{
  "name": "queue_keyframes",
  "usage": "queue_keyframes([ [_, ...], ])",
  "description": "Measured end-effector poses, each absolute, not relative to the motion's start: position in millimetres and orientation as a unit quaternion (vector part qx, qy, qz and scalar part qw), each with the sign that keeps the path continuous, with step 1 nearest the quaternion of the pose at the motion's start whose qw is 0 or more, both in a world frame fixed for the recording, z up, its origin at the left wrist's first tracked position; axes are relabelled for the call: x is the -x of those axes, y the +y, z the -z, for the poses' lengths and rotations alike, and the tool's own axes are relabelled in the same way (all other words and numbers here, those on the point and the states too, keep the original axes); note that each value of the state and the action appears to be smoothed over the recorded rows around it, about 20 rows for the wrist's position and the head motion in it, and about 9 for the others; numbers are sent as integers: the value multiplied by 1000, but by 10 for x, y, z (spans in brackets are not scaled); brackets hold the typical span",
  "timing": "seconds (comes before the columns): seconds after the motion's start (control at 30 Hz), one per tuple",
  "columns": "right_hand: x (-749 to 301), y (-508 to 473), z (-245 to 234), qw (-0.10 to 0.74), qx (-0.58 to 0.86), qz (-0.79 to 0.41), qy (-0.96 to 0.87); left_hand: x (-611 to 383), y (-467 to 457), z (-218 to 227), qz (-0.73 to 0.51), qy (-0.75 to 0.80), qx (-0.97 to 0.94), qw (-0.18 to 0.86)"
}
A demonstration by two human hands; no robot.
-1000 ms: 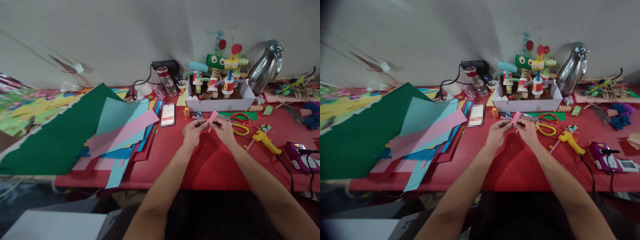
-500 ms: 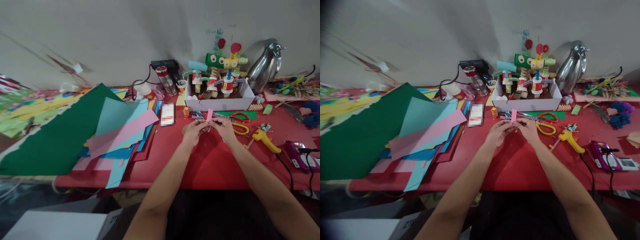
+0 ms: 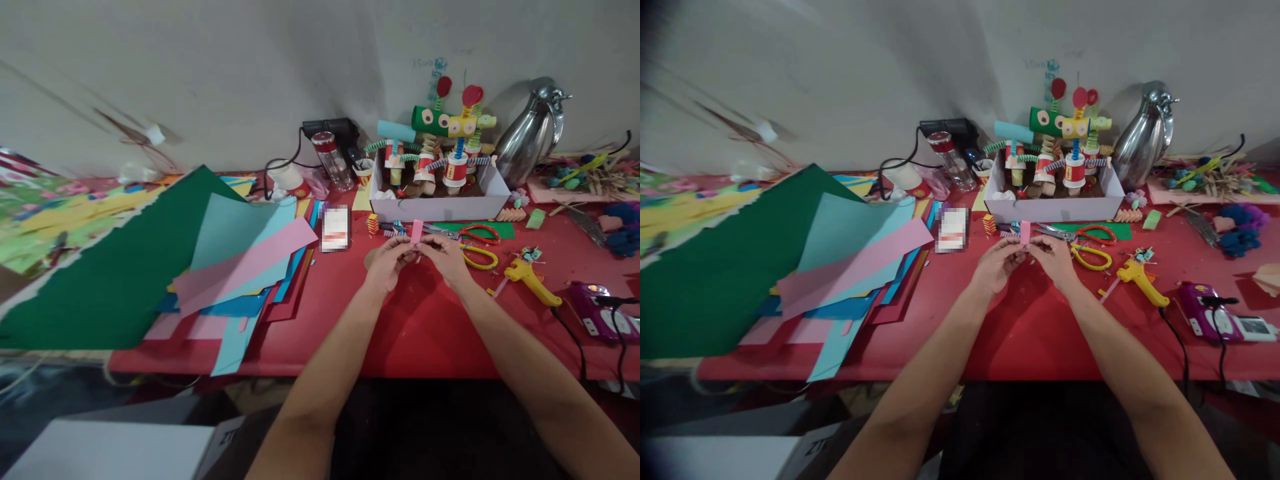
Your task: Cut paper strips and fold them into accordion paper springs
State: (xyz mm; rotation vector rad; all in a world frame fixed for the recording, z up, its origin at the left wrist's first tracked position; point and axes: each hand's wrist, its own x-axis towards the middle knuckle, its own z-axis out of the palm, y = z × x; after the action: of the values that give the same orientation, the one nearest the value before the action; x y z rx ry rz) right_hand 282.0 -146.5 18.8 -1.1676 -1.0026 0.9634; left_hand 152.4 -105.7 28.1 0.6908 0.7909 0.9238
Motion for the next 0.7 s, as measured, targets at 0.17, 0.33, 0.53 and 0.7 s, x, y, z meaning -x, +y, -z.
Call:
queue_keyframes([
  [0.17,-2832,-1450,-156,613,504,-404,-455,-1495,-1021,-247,-414,377,-327,761],
  [0.33,-2909,-1427,-148,565,493,-357,-556,-1496,-1017,-242,-419,398,-330,747],
  [0.53,-3001,-1448,-171,528,463,-230,-674,-1509,-1013,-237,-421,413,-321,741],
  [0.7,-2999,-1472,-173,536,454,-261,-662,-1506,-1029,-237,-418,414,-344,732],
])
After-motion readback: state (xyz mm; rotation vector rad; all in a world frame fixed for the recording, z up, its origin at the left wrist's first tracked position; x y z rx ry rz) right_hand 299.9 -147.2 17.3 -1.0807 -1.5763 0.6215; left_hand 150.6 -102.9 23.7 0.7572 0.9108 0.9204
